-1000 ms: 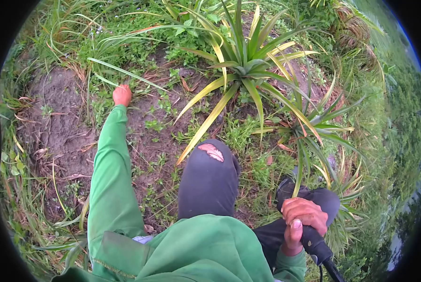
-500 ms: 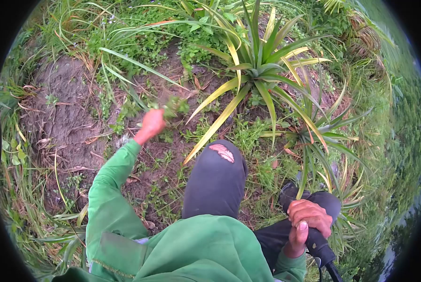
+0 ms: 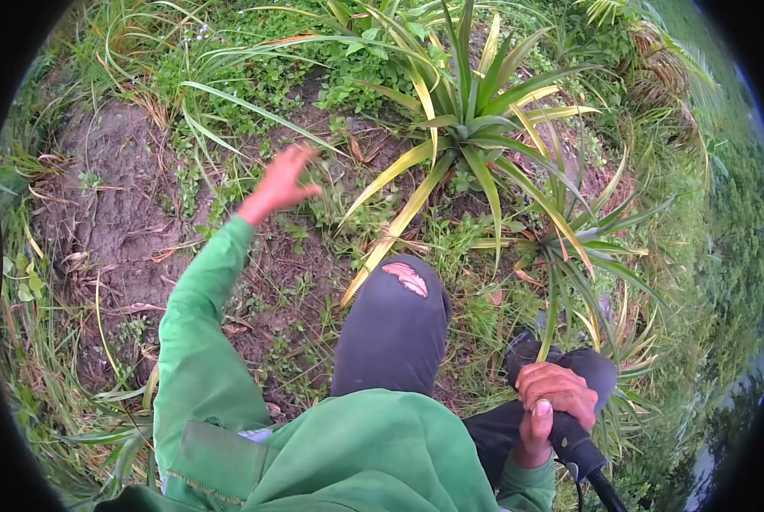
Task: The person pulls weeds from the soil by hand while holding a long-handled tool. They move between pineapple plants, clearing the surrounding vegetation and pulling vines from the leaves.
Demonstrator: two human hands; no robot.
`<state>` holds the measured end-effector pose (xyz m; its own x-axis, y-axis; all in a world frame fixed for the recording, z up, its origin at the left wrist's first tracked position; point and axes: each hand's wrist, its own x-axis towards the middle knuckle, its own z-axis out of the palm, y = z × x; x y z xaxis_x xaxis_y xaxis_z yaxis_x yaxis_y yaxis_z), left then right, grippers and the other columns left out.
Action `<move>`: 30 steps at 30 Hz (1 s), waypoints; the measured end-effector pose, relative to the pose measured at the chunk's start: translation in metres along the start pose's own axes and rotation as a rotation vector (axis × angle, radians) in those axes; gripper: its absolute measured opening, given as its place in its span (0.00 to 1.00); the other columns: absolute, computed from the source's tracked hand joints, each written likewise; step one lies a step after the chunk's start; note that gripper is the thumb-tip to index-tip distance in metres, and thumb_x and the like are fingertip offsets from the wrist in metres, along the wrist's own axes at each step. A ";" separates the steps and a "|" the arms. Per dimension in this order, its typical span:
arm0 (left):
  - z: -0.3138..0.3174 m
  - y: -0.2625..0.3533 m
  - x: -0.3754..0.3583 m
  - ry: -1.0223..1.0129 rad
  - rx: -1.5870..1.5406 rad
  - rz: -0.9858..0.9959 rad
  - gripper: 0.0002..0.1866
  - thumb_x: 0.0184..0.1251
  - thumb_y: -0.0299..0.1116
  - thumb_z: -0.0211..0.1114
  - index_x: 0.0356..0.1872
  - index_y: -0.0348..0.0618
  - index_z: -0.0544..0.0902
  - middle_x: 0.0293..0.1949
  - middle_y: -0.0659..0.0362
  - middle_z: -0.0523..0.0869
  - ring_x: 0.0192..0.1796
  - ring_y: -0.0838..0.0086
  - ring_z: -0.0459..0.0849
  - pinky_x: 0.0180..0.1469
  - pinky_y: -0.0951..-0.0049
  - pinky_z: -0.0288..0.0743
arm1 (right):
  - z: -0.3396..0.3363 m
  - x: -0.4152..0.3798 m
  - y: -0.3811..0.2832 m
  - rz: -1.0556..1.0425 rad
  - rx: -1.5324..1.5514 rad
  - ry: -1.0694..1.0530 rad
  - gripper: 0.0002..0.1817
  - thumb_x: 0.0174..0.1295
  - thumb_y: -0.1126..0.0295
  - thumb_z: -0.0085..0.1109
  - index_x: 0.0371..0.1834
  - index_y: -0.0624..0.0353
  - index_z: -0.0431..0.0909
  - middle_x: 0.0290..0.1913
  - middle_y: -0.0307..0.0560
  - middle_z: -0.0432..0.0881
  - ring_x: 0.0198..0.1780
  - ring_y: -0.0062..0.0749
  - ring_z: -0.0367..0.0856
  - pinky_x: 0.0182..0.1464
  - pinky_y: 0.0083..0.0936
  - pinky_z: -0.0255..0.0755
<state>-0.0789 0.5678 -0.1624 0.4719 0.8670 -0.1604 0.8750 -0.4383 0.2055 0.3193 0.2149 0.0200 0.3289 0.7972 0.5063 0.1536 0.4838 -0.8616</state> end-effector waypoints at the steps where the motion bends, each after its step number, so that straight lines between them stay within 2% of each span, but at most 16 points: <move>1: -0.016 -0.019 0.008 0.039 0.187 -0.090 0.48 0.58 0.54 0.79 0.78 0.52 0.66 0.76 0.47 0.68 0.78 0.46 0.65 0.74 0.34 0.63 | 0.000 0.000 0.001 -0.005 -0.003 -0.002 0.15 0.61 0.71 0.60 0.21 0.61 0.66 0.16 0.40 0.72 0.15 0.29 0.71 0.22 0.33 0.76; 4: -0.022 -0.112 0.031 0.209 0.647 -0.340 0.49 0.61 0.60 0.74 0.80 0.54 0.64 0.80 0.49 0.63 0.79 0.45 0.62 0.68 0.21 0.63 | 0.001 0.000 0.003 -0.028 -0.037 0.041 0.15 0.61 0.70 0.60 0.21 0.61 0.66 0.16 0.41 0.71 0.15 0.29 0.71 0.21 0.32 0.75; 6: -0.031 -0.152 0.033 0.208 0.837 -0.401 0.47 0.63 0.62 0.71 0.80 0.55 0.64 0.81 0.50 0.62 0.77 0.46 0.64 0.66 0.22 0.65 | -0.003 0.000 0.005 -0.035 -0.053 0.044 0.15 0.61 0.70 0.60 0.21 0.61 0.66 0.16 0.41 0.71 0.15 0.29 0.71 0.21 0.32 0.74; 8: -0.026 -0.187 0.039 0.224 0.770 -0.480 0.46 0.65 0.61 0.69 0.80 0.55 0.64 0.80 0.51 0.63 0.77 0.45 0.64 0.62 0.18 0.65 | -0.004 0.000 0.007 -0.039 -0.067 0.046 0.15 0.61 0.70 0.60 0.21 0.61 0.67 0.16 0.41 0.71 0.15 0.29 0.70 0.21 0.32 0.74; 9: -0.027 -0.191 0.034 0.254 0.809 -0.455 0.38 0.70 0.57 0.65 0.76 0.49 0.69 0.74 0.51 0.71 0.70 0.46 0.74 0.56 0.28 0.77 | -0.003 0.001 0.007 -0.042 -0.072 0.048 0.15 0.61 0.70 0.60 0.21 0.61 0.66 0.16 0.41 0.71 0.15 0.29 0.70 0.21 0.32 0.74; 10: -0.023 -0.201 0.039 0.252 0.808 -0.454 0.38 0.70 0.57 0.65 0.76 0.49 0.69 0.74 0.51 0.71 0.70 0.46 0.74 0.56 0.28 0.77 | -0.003 0.001 0.007 -0.047 -0.078 0.049 0.15 0.61 0.70 0.60 0.21 0.61 0.66 0.16 0.41 0.71 0.15 0.29 0.71 0.21 0.32 0.74; 12: 0.003 -0.248 0.054 0.178 0.741 -0.564 0.26 0.76 0.48 0.59 0.68 0.45 0.76 0.61 0.54 0.81 0.57 0.53 0.85 0.47 0.46 0.86 | -0.002 0.005 0.005 -0.046 -0.090 0.039 0.15 0.61 0.69 0.60 0.21 0.61 0.67 0.16 0.41 0.71 0.15 0.29 0.70 0.21 0.31 0.74; 13: 0.015 -0.260 0.053 0.309 0.776 -0.523 0.16 0.79 0.39 0.53 0.57 0.43 0.80 0.48 0.55 0.84 0.48 0.58 0.88 0.38 0.59 0.88 | -0.002 0.006 0.004 -0.049 -0.101 0.030 0.15 0.61 0.69 0.60 0.21 0.61 0.67 0.16 0.41 0.71 0.15 0.29 0.70 0.21 0.31 0.74; 14: 0.013 -0.266 0.054 0.311 0.775 -0.520 0.16 0.79 0.39 0.53 0.57 0.43 0.80 0.48 0.55 0.84 0.48 0.58 0.88 0.38 0.59 0.88 | -0.002 0.006 0.004 -0.050 -0.104 0.032 0.15 0.61 0.69 0.60 0.21 0.61 0.67 0.16 0.41 0.71 0.15 0.29 0.70 0.21 0.31 0.74; 16: 0.011 -0.276 0.053 0.118 0.675 -0.364 0.13 0.78 0.35 0.51 0.52 0.43 0.80 0.45 0.53 0.85 0.47 0.56 0.89 0.40 0.57 0.88 | -0.003 0.006 0.002 -0.053 -0.123 0.050 0.15 0.61 0.69 0.60 0.20 0.62 0.67 0.16 0.41 0.71 0.15 0.29 0.70 0.21 0.31 0.73; 17: 0.007 -0.271 0.056 0.123 0.677 -0.360 0.13 0.78 0.35 0.51 0.52 0.43 0.80 0.45 0.53 0.85 0.47 0.56 0.89 0.40 0.57 0.88 | -0.003 0.007 0.002 -0.057 -0.124 0.055 0.15 0.61 0.69 0.60 0.20 0.62 0.67 0.16 0.41 0.71 0.15 0.29 0.70 0.21 0.31 0.73; 20: 0.009 -0.259 0.044 0.312 0.393 -0.564 0.14 0.78 0.38 0.50 0.46 0.41 0.81 0.46 0.48 0.86 0.46 0.49 0.89 0.49 0.52 0.86 | -0.001 0.005 0.001 -0.043 -0.135 0.048 0.15 0.61 0.69 0.60 0.21 0.62 0.67 0.16 0.41 0.71 0.15 0.29 0.70 0.20 0.31 0.73; 21: 0.006 -0.252 0.042 0.350 0.250 -0.613 0.18 0.79 0.43 0.49 0.47 0.39 0.80 0.46 0.41 0.86 0.49 0.43 0.88 0.52 0.46 0.83 | 0.000 0.005 0.002 -0.044 -0.142 0.047 0.15 0.60 0.69 0.60 0.20 0.61 0.66 0.16 0.41 0.71 0.15 0.29 0.70 0.20 0.31 0.73; 25: -0.007 -0.224 0.033 0.418 0.076 -0.676 0.21 0.81 0.47 0.46 0.47 0.41 0.81 0.49 0.35 0.85 0.54 0.35 0.85 0.57 0.40 0.79 | 0.001 0.007 0.005 -0.034 -0.148 0.052 0.16 0.60 0.69 0.60 0.20 0.61 0.65 0.16 0.41 0.70 0.15 0.29 0.70 0.20 0.31 0.73; 28: 0.009 -0.250 0.039 0.413 0.169 -0.654 0.23 0.80 0.48 0.47 0.45 0.40 0.82 0.47 0.35 0.86 0.54 0.35 0.84 0.57 0.40 0.78 | 0.001 0.009 0.007 -0.034 -0.131 0.043 0.16 0.60 0.69 0.59 0.19 0.60 0.64 0.16 0.41 0.70 0.15 0.30 0.70 0.20 0.31 0.73; 30: 0.016 -0.247 0.039 0.456 0.143 -0.662 0.22 0.78 0.46 0.49 0.42 0.37 0.82 0.44 0.35 0.87 0.50 0.36 0.86 0.52 0.41 0.81 | 0.001 0.008 0.007 -0.024 -0.120 0.041 0.16 0.60 0.69 0.60 0.19 0.61 0.64 0.16 0.42 0.71 0.15 0.30 0.71 0.20 0.31 0.73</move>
<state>-0.2750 0.7062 -0.2350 -0.2106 0.9548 0.2099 0.9771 0.1989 0.0757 0.3221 0.2249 0.0179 0.3613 0.7694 0.5267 0.2712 0.4537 -0.8489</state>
